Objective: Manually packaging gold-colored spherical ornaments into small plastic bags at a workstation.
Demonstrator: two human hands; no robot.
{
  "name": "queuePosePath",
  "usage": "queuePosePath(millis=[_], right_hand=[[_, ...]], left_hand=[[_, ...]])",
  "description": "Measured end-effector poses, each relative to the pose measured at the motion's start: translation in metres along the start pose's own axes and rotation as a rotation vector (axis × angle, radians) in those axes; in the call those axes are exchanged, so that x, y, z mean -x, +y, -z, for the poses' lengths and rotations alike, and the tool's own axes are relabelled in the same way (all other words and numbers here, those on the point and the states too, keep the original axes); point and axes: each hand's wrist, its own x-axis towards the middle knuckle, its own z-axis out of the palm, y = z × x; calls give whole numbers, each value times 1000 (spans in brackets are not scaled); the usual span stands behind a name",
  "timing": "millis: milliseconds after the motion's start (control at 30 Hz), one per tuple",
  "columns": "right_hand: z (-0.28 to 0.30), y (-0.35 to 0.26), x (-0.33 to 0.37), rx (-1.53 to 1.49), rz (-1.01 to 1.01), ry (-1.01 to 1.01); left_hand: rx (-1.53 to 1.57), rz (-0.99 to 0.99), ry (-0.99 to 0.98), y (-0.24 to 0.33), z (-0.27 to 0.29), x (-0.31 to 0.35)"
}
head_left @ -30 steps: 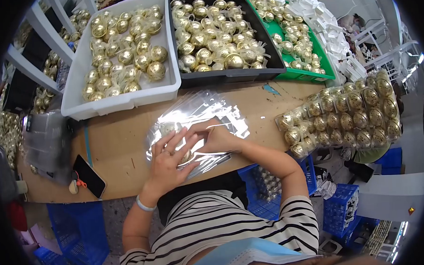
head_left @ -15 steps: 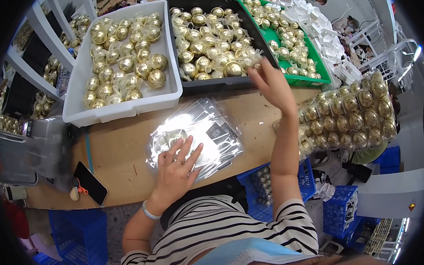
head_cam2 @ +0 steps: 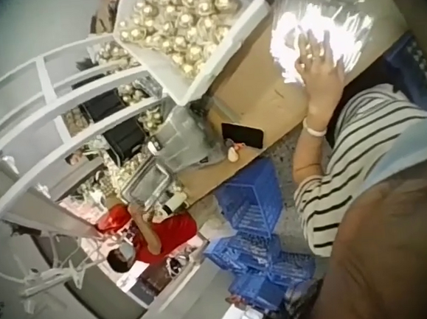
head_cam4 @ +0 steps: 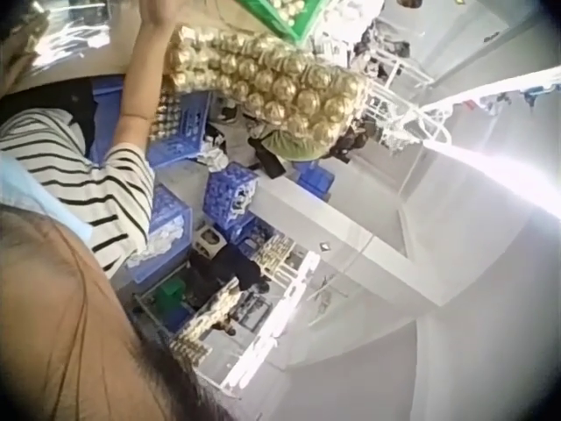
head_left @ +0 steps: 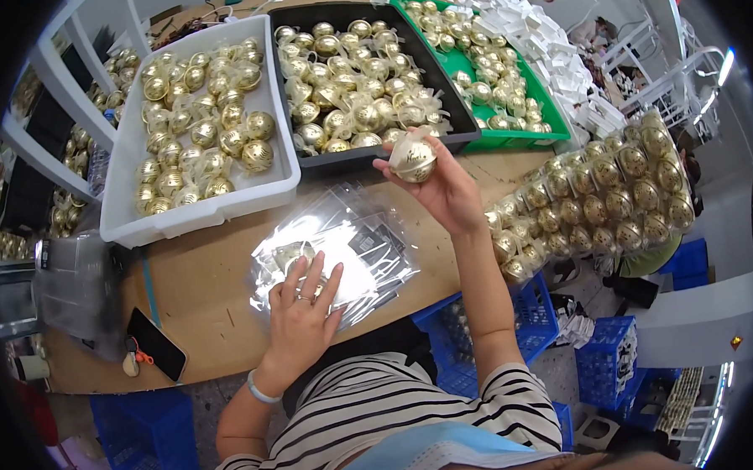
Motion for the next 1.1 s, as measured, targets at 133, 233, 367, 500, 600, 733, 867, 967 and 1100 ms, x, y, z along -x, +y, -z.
queuePosePath(millis=[133,233,367,500,600,733,867,967,1100], right_hand=[[-8,2,18,-6,7,-70],[-14,5,29,96,-18,-52],[-2,5,57,1345,260,114],[41,25,102,1880,202,126],[58,24,110,1908,123,89],[24,14,105,1617,184,217],[32,31,97,976,-148,46],[18,30,68,755,-308,-206],[7,66,33,859,-204,-261]], left_hand=[[-6,7,-10,1,-2,-3],[-5,16,-12,3,-1,-3],[-9,14,-12,2,-1,-2],[11,-3,-15,-1,1,-6],[31,15,-63,2,11,-19],[83,72,-43,1,7,-17],[158,76,6,-6,0,-13],[121,36,-74,-9,7,-13],[22,-110,-76,-12,7,-14]])
